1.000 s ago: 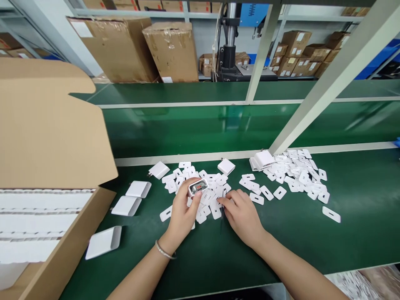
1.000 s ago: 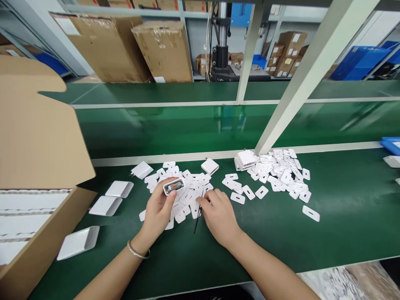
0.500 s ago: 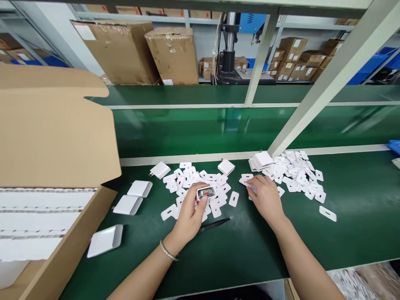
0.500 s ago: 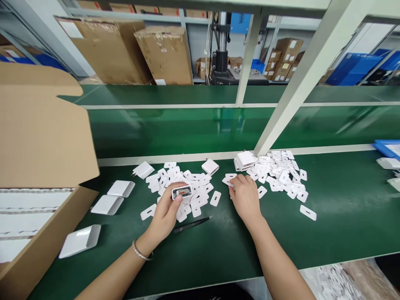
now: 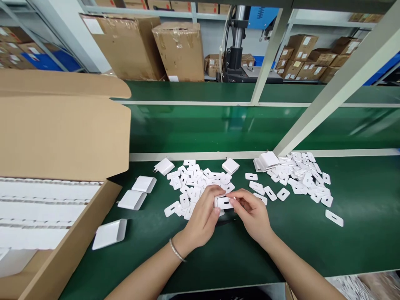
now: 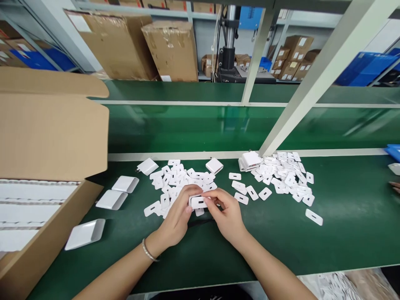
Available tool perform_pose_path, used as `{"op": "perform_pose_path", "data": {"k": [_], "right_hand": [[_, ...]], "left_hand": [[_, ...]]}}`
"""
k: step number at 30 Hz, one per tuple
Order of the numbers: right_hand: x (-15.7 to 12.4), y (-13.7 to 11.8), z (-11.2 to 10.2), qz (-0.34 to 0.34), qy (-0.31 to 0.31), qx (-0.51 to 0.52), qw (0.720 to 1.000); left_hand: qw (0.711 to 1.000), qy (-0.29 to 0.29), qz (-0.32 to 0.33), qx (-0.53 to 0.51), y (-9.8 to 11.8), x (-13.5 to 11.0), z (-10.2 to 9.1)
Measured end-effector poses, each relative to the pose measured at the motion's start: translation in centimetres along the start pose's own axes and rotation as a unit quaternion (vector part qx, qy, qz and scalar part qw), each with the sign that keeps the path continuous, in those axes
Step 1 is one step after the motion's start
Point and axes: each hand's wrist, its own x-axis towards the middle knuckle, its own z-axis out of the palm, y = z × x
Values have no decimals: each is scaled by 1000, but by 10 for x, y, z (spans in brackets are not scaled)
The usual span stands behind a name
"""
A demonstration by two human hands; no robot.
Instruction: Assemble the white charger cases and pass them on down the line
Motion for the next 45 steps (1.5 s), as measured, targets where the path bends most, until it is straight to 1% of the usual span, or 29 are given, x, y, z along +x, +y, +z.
{"op": "perform_pose_path", "data": {"k": [4,6,8,9,10,11,13,14,15,16,18,20,24,26,27,29,31,33,36,38,39,42,44,45], "right_hand": [[-4,1,3,-50,17,-38,998],[-4,2,3,-68,23,-57,996],[-4,4,3,-61,34,-68,995],[-3,5,3,-44,34,-64,996],[-3,6,3,-21,20,-52,998],[-3,7,3,5,-9,-34,999],[-3,8,3,50,-86,12,995],[-3,8,4,62,-116,31,991],[-4,7,4,66,-132,43,988],[-4,7,5,63,-132,50,988],[-5,5,6,46,-109,53,992],[-6,5,6,36,-91,43,994],[-7,6,8,45,-73,23,996],[-7,7,9,49,-66,33,996],[-7,8,9,51,-63,39,996],[-6,10,9,58,-59,44,996],[-5,10,8,64,-63,33,995],[-5,10,6,65,-80,1,995],[-5,8,2,33,-72,-82,993],[-4,5,-1,-8,-55,-124,991],[-4,4,-3,-29,-56,-133,989],[-2,0,-10,-80,-107,-127,983],[-3,1,-13,-92,-137,-114,980],[-3,3,-13,-90,-138,-106,981]], "left_hand": [[999,5,2,35,2,1,2],[999,6,4,32,3,0,3],[1000,9,9,9,3,-2,4],[1000,11,15,-5,3,-3,5],[1000,14,21,-18,3,-5,5],[999,17,28,-29,3,-6,5],[998,21,42,-38,3,-8,5],[998,20,45,-38,3,-8,5],[998,19,44,-34,4,-9,4],[999,17,41,-28,4,-9,4],[999,12,29,-17,5,-9,3],[1000,18,15,-18,5,-8,3],[996,55,-36,-66,5,-4,3],[992,59,-64,-87,5,-3,2],[992,53,-72,-92,4,-2,1],[994,22,-68,-86,4,-2,-1],[997,-13,-46,-52,3,-3,-2],[999,-34,-27,-7,1,-3,-1],[999,-31,-18,40,-2,-3,2],[998,-16,-21,53,-3,-1,4],[998,-10,-24,54,-3,0,4],[998,-19,-33,48,-2,-2,4],[997,-37,-40,50,-6,-7,6],[997,-40,-44,53,-10,-9,8]]}}
